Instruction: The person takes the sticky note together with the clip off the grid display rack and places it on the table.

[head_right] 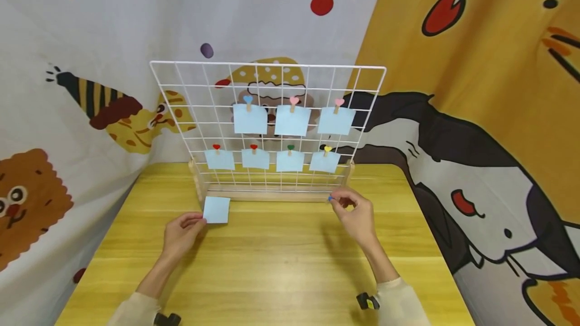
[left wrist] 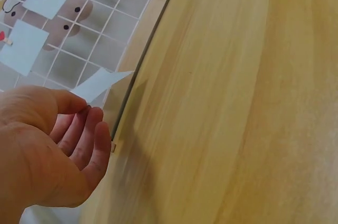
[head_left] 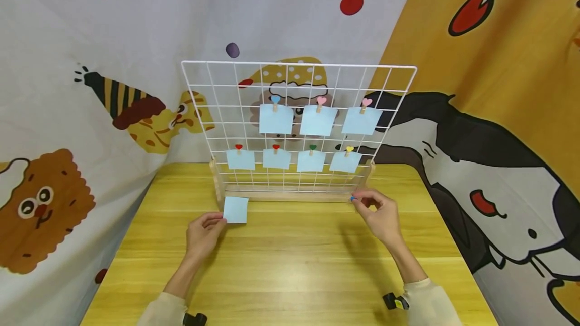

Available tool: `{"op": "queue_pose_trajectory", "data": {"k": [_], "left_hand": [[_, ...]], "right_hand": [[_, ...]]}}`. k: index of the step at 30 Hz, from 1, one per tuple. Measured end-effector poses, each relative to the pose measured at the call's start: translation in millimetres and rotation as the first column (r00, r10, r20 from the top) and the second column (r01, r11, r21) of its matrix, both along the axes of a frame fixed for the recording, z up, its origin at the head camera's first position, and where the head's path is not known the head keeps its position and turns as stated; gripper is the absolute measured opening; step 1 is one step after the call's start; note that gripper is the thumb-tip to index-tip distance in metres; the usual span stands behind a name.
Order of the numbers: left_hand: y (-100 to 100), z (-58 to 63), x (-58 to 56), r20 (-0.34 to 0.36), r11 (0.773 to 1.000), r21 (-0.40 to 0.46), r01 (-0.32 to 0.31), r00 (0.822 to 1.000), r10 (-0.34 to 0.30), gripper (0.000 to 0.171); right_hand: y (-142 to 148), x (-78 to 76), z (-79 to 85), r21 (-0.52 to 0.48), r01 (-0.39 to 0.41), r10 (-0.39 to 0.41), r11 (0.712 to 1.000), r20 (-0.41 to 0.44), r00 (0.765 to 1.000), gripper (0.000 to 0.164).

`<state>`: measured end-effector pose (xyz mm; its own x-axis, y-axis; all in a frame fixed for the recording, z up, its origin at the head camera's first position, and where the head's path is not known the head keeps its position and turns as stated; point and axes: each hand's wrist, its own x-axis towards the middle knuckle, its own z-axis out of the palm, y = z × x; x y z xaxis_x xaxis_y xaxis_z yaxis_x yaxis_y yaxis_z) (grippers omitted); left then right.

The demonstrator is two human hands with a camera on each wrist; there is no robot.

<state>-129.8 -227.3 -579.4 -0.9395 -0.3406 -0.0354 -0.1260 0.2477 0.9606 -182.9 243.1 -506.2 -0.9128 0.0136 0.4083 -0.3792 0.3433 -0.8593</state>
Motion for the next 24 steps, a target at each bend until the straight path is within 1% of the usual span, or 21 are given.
{"op": "queue_pose_trajectory", "data": {"k": [3,7,9,13,16,18,21,24], "left_hand": [[0,-2.7,-1.1,0.022,1.000,0.031,-0.006,1.000,0.005,0.021],[-2,-5.6,-1.9,0.069,0.995,0.095,-0.017,0.998,0.011,0.026],[-2,-6.6,-2.1,0.088,0.994,0.106,-0.024,0.996,0.015,0.027],[-2,-7.2,-2.3,0.097,0.994,0.099,-0.037,0.995,0.027,0.027],[-1,-8.9,-3.0,0.092,0.997,0.068,-0.042,0.995,0.036,0.025],[-2,-10.5,-3.5,0.093,0.999,0.022,-0.044,0.995,0.041,0.024],[-3,-13.3,-4.3,0.086,0.995,-0.091,-0.052,0.995,0.059,0.020],[-4,-15.8,-4.6,0.074,0.979,-0.198,-0.054,0.995,0.070,0.017]], "right_hand": [[9,2.2,-4.9,0.016,0.019,-0.019,1.000,0.021,1.000,0.014],[21,5.0,-9.7,0.023,0.051,-0.052,0.998,0.049,0.997,0.012],[26,6.0,-11.7,0.028,0.070,-0.072,0.997,0.060,0.996,0.010],[35,5.7,-16.9,0.063,0.112,-0.117,0.992,0.084,0.990,0.008],[42,4.8,-20.8,0.097,0.130,-0.141,0.987,0.119,0.983,0.009],[46,4.2,-23.6,0.114,0.133,-0.150,0.984,0.148,0.978,0.010],[53,3.3,-28.5,0.130,0.138,-0.161,0.982,0.187,0.969,0.010],[60,1.4,-33.3,0.149,0.145,-0.175,0.978,0.214,0.961,0.010]]}}
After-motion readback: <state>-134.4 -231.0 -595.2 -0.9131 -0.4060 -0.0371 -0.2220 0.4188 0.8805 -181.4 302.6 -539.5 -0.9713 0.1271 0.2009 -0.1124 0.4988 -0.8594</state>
